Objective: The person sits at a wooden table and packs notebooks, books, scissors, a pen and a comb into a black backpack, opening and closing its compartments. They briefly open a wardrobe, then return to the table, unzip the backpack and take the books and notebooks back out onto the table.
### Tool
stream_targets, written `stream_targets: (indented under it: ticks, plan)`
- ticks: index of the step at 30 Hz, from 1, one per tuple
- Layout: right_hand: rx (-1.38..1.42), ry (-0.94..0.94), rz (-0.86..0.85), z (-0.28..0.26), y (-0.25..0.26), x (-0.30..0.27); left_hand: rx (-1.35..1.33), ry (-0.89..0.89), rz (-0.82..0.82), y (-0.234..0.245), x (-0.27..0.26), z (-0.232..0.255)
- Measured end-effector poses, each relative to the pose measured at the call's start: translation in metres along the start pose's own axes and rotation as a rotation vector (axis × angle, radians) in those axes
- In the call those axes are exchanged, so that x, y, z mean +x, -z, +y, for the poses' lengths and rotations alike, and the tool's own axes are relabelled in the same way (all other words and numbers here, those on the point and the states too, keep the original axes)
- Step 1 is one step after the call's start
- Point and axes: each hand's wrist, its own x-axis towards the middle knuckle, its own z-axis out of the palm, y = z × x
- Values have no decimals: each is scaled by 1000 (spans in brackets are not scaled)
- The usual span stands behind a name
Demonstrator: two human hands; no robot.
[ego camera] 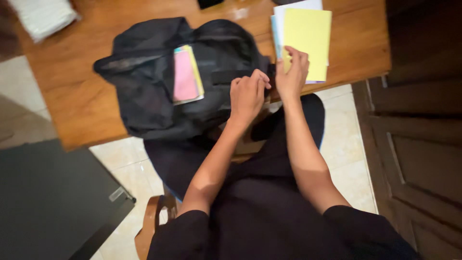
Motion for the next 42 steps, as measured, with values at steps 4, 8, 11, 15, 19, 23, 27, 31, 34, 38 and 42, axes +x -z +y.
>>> stream_targets:
  ticks: [4, 8, 11, 15, 19, 23, 27, 31, 34, 38, 42]
  plan:
    - [-297, -110, 195, 59, 30, 8, -67, -7, -89, -38, 12, 10]
    - [-251, -381, 93, 82, 42, 2, -126, 8, -131, -57, 19, 19]
    - [-262, -492, 80, 89, 40, -5, -129, 34, -161, -61, 20, 24]
    - [-160, -427, 120, 105, 38, -2, -88, 82, -195, -65, 21, 28]
    - [-89, -456, 43, 110, 48, 2, -93, 135, -201, -63, 17, 25]
    - [-211, -197, 114, 84, 69, -5, -259, 142, -95, -62, 8, 12]
    - [482, -238, -60, 38, 75, -5, -383, 95, 125, -68, 17, -20]
    - [726, -155, -225, -1, 82, -7, -722, 189, 169, -61, 22, -52]
    - [878, -230, -280, -20, 80, -7, -911, 162, 271, -48, 11, -60]
    - [1133, -578, -300, -33, 51, -15, -909, 207, 511, -30, -4, -59]
    - [1090, -389, -381, -38, 4, -44, -689, 132, 604, -21, -18, -56]
